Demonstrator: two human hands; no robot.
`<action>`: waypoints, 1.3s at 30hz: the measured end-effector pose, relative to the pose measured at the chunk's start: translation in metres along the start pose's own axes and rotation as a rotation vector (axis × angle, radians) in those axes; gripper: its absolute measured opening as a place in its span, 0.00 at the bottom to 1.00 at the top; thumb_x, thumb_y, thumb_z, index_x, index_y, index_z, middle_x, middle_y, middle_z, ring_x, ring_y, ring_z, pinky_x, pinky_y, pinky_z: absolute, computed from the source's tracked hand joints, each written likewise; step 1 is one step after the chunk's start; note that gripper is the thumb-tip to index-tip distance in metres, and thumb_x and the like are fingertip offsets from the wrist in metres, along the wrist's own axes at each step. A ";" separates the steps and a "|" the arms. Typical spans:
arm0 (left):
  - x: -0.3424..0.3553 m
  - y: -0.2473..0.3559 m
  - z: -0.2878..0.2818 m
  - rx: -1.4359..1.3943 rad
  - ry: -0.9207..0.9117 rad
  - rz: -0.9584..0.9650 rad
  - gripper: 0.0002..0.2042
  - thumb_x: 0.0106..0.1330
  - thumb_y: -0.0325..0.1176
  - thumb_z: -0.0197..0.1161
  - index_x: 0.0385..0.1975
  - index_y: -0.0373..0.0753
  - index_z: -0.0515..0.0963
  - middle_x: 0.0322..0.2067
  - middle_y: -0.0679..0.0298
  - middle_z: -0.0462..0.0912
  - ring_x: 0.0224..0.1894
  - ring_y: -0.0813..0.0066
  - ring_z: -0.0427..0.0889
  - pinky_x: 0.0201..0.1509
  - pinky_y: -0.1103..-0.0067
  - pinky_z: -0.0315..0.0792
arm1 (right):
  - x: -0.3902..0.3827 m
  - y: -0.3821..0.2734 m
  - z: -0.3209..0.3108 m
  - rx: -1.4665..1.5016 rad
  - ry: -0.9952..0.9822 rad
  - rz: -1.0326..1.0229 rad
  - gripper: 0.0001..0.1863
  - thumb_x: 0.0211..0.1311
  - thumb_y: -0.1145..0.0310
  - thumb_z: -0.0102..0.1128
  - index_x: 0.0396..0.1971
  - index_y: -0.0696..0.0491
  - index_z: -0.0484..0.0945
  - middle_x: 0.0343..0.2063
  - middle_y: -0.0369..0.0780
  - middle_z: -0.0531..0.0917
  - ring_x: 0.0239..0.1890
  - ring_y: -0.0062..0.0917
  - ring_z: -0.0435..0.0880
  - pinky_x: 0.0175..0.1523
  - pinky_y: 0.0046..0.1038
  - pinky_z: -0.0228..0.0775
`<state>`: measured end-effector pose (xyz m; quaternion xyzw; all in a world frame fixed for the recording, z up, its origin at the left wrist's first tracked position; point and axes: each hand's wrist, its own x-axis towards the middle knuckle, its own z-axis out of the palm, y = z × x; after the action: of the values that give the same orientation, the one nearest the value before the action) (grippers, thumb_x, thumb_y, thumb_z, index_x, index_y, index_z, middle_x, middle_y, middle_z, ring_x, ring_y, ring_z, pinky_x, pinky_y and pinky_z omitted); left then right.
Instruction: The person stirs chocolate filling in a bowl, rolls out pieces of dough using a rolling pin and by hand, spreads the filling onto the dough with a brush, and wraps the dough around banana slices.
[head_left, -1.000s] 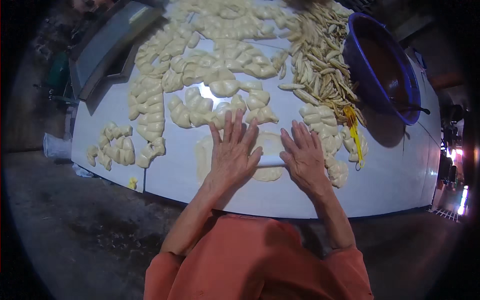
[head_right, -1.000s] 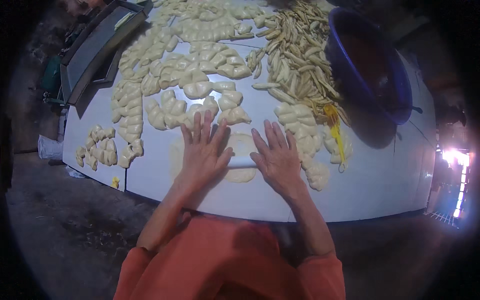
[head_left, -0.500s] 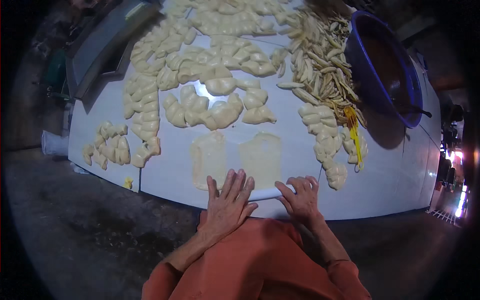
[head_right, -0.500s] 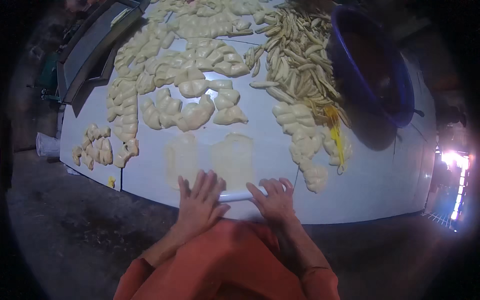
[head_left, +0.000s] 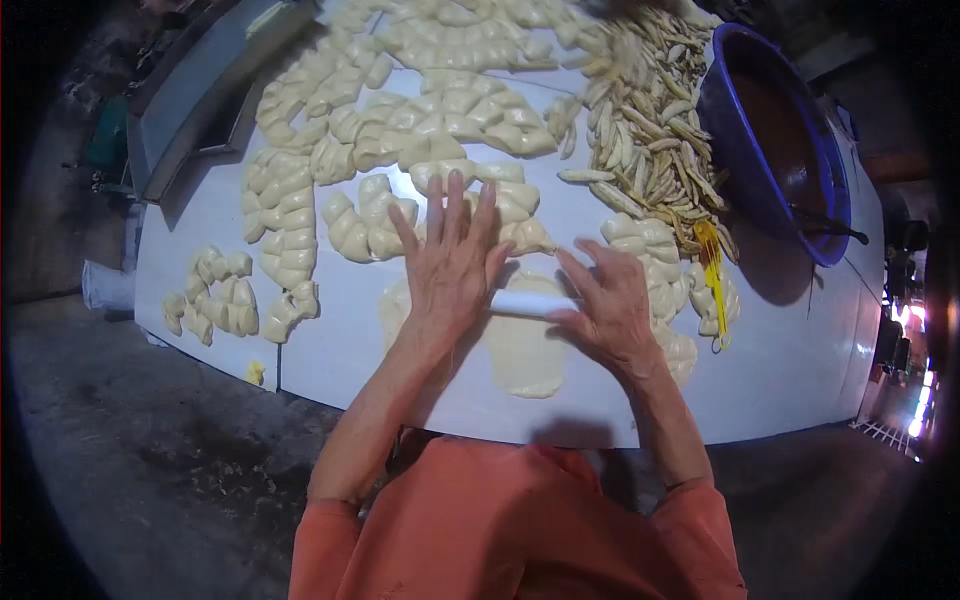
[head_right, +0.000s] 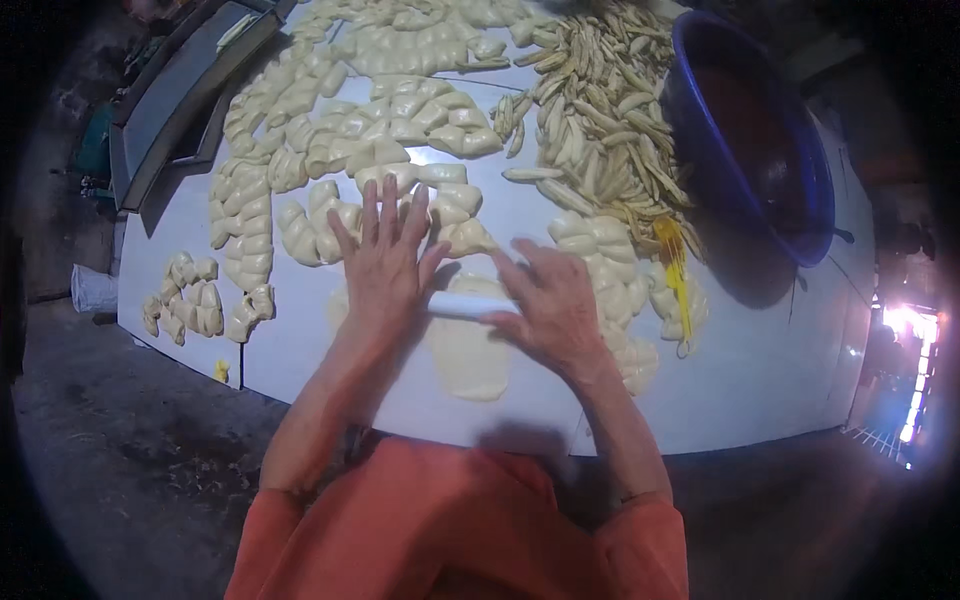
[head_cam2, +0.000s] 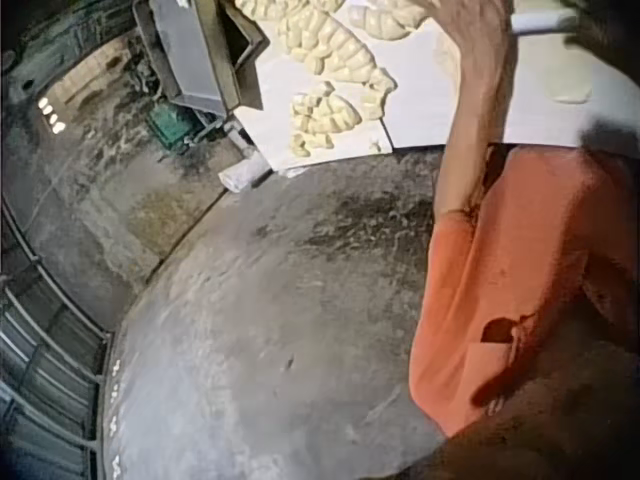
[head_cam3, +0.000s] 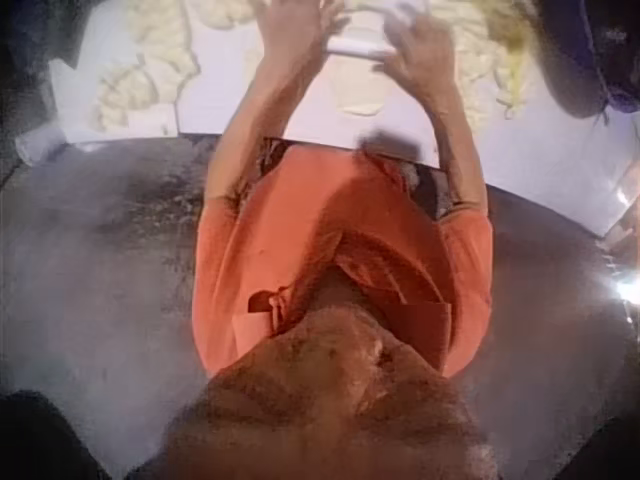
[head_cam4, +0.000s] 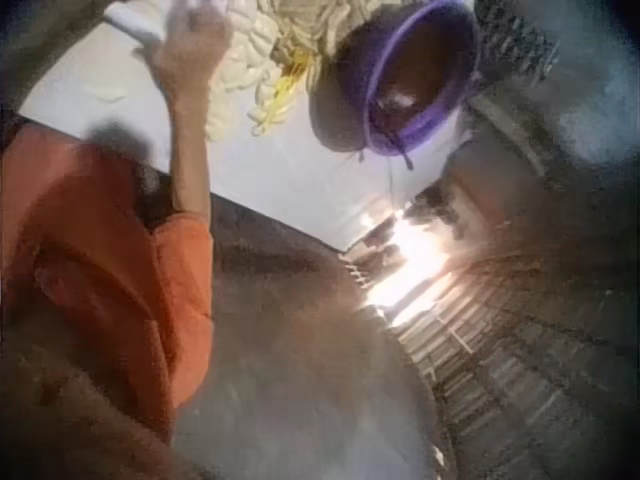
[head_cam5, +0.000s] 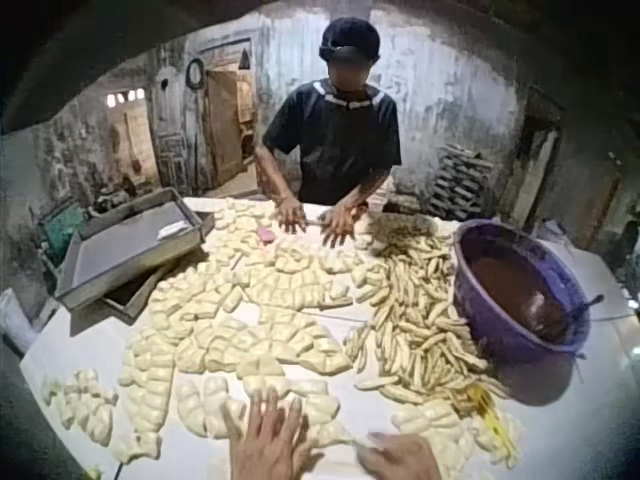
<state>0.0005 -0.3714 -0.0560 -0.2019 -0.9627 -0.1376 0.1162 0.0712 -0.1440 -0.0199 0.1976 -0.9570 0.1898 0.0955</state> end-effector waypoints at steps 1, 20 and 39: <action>0.006 -0.006 0.004 0.017 0.062 0.018 0.32 0.73 0.51 0.56 0.74 0.48 0.61 0.73 0.50 0.60 0.77 0.48 0.53 0.72 0.33 0.35 | 0.002 -0.002 0.000 0.004 0.005 -0.015 0.32 0.61 0.50 0.67 0.62 0.50 0.76 0.61 0.49 0.74 0.58 0.43 0.73 0.62 0.43 0.64; -0.065 0.049 -0.026 -0.196 -0.399 0.203 0.41 0.67 0.53 0.58 0.73 0.31 0.57 0.74 0.50 0.57 0.78 0.57 0.54 0.77 0.45 0.43 | -0.031 -0.036 0.021 0.001 -0.198 0.126 0.42 0.69 0.39 0.50 0.68 0.59 0.67 0.70 0.51 0.67 0.75 0.41 0.60 0.77 0.52 0.42; -0.094 0.037 -0.055 -0.117 -0.354 0.162 0.40 0.69 0.55 0.59 0.73 0.33 0.59 0.75 0.51 0.56 0.78 0.55 0.52 0.74 0.38 0.38 | -0.040 -0.034 0.001 0.102 -0.238 0.072 0.38 0.69 0.45 0.56 0.71 0.55 0.64 0.72 0.48 0.64 0.76 0.43 0.58 0.77 0.58 0.41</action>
<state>0.1091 -0.3890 -0.0231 -0.3062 -0.9390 -0.1459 -0.0563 0.1214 -0.1599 -0.0204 0.1890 -0.9571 0.2169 -0.0359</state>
